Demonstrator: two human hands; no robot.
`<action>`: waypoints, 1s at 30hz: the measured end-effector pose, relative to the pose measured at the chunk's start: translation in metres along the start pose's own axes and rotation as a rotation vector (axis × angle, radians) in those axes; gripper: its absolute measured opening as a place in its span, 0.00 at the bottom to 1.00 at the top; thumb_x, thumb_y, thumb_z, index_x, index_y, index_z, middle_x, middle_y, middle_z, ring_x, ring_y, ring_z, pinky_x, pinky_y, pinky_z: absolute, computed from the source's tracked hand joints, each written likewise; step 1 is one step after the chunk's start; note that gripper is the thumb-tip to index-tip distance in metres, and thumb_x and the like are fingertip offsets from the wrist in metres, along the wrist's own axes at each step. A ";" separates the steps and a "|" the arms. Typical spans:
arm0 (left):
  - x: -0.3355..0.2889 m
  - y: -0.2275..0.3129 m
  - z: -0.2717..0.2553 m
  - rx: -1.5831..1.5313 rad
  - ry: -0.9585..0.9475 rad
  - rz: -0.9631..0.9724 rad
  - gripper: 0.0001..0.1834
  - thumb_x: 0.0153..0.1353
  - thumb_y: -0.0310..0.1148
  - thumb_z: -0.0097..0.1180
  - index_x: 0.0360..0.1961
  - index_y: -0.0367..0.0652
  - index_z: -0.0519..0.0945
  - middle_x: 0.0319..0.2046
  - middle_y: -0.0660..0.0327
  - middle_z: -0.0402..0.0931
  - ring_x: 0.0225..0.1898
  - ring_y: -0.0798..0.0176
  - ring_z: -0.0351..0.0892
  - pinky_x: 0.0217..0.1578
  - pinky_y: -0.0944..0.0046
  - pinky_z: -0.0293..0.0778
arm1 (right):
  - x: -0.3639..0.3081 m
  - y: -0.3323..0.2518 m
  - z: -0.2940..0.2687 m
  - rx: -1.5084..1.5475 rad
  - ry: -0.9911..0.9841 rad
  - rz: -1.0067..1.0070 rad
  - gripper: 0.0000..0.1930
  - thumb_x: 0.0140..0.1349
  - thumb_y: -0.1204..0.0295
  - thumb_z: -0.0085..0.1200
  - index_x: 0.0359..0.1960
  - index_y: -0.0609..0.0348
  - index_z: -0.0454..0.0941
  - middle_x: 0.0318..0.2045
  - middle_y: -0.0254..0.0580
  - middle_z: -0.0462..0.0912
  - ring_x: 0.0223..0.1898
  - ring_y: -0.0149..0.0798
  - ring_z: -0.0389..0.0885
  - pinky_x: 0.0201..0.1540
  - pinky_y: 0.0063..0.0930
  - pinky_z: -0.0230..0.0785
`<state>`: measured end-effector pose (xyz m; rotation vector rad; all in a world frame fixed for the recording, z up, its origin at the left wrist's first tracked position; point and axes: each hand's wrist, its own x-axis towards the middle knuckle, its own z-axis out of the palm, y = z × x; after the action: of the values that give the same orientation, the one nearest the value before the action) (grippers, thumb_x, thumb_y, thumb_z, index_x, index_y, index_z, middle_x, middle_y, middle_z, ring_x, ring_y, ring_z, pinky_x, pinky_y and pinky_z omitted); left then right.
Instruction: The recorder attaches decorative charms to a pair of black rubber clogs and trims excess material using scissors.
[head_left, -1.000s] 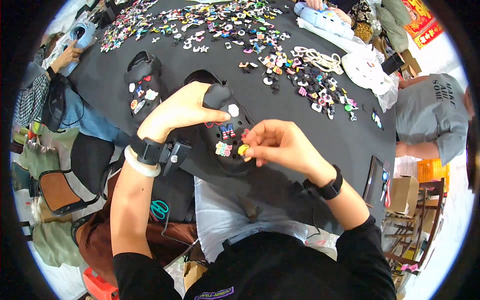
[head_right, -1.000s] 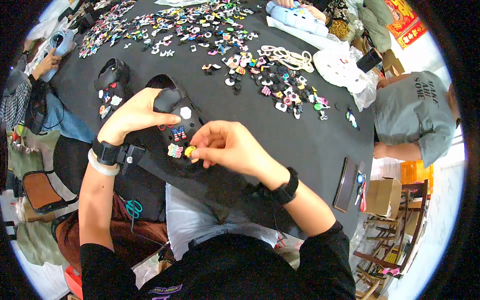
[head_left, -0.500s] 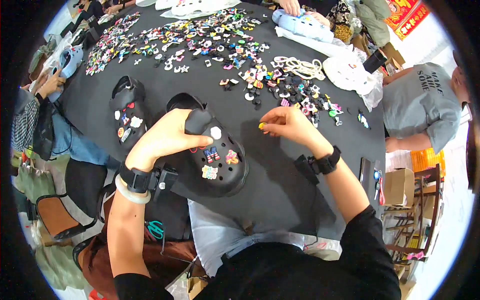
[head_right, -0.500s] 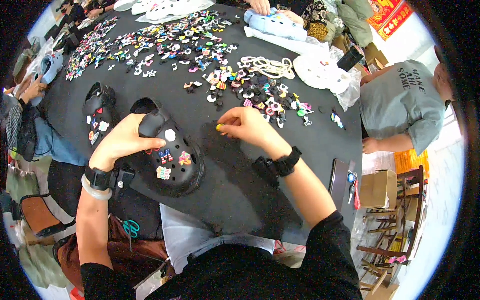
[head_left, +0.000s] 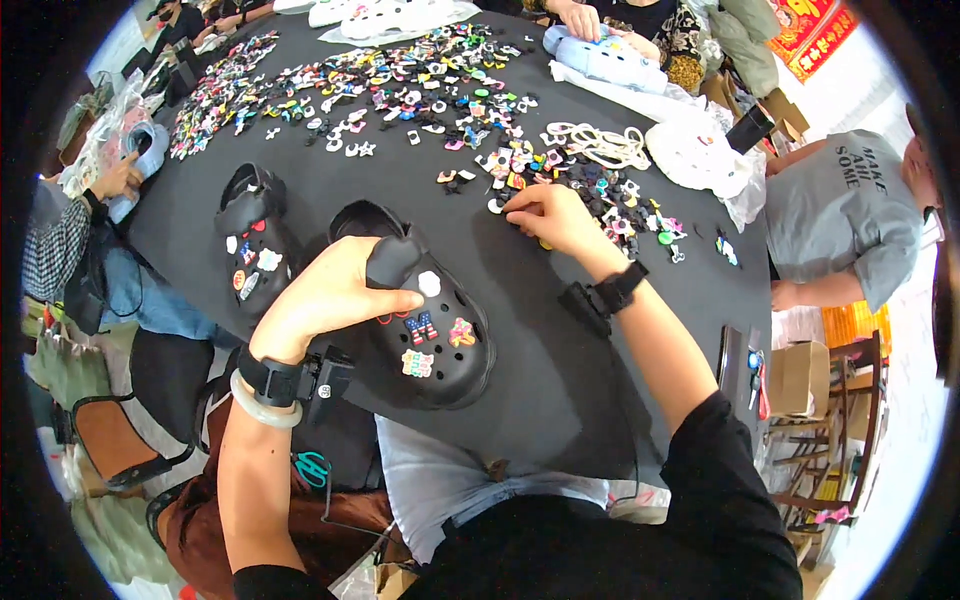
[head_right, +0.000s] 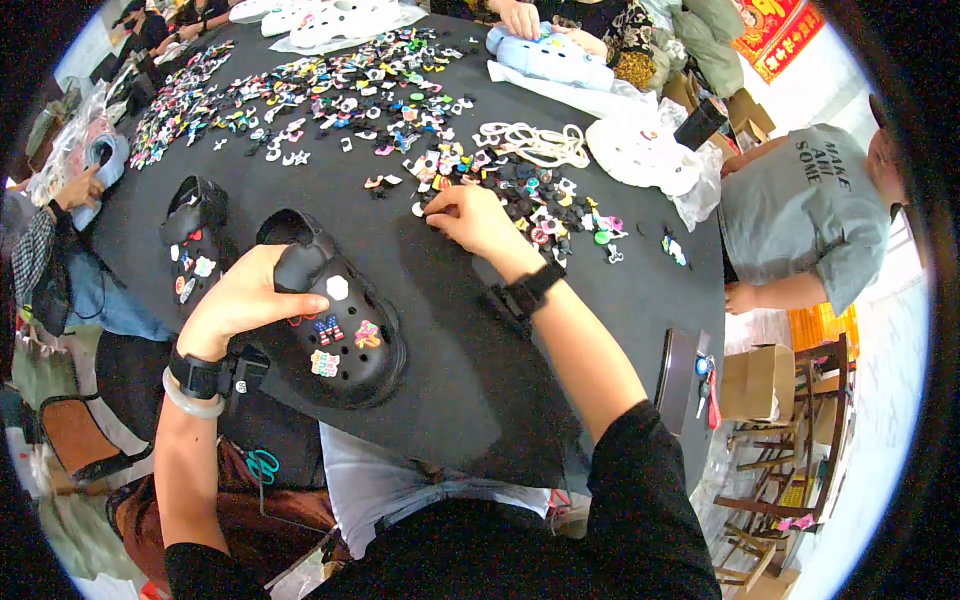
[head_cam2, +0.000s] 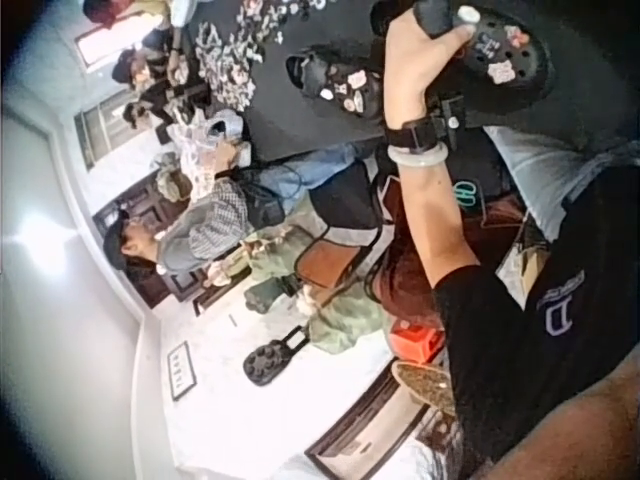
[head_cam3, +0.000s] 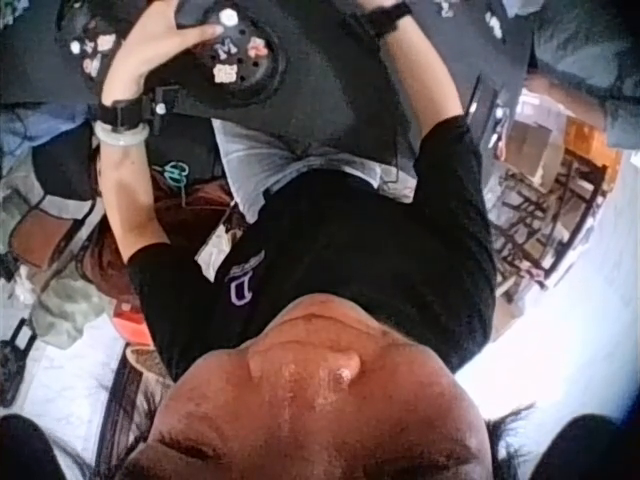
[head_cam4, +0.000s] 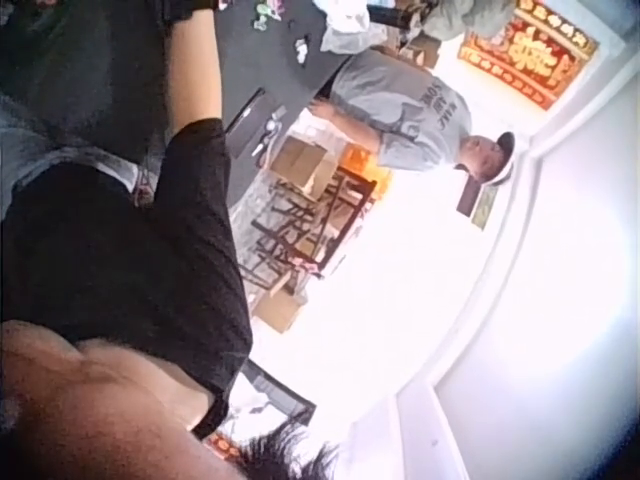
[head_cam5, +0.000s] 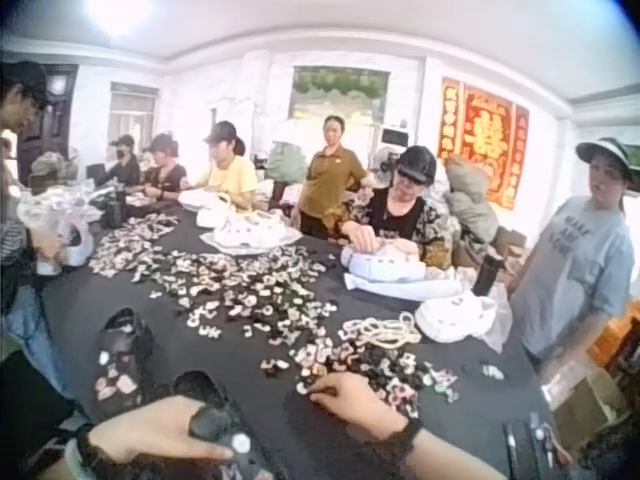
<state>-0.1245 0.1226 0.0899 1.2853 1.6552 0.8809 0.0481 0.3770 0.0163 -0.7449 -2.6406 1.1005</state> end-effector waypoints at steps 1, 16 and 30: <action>0.001 0.001 0.000 0.000 0.002 0.002 0.12 0.52 0.27 0.68 0.35 0.36 0.78 0.25 0.65 0.79 0.23 0.73 0.76 0.26 0.70 0.73 | -0.008 0.001 -0.002 -0.002 0.001 -0.002 0.13 0.56 0.71 0.62 0.43 0.59 0.83 0.35 0.43 0.85 0.36 0.37 0.84 0.40 0.30 0.77; -0.004 0.001 0.000 0.047 0.024 -0.051 0.11 0.53 0.30 0.67 0.35 0.38 0.79 0.26 0.67 0.78 0.25 0.74 0.74 0.26 0.70 0.72 | -0.102 -0.024 0.001 1.401 -0.278 0.097 0.15 0.67 0.72 0.53 0.54 0.63 0.74 0.45 0.37 0.81 0.42 0.33 0.83 0.45 0.22 0.78; -0.005 0.003 0.000 0.079 0.040 -0.030 0.16 0.52 0.29 0.68 0.42 0.37 0.81 0.32 0.66 0.81 0.33 0.73 0.75 0.36 0.69 0.74 | -0.054 -0.028 -0.026 -0.391 0.262 -0.143 0.12 0.59 0.68 0.55 0.46 0.47 0.82 0.39 0.44 0.82 0.42 0.49 0.82 0.45 0.41 0.75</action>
<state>-0.1230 0.1186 0.0933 1.2999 1.7518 0.8360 0.0928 0.3488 0.0556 -0.6959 -2.6524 0.4177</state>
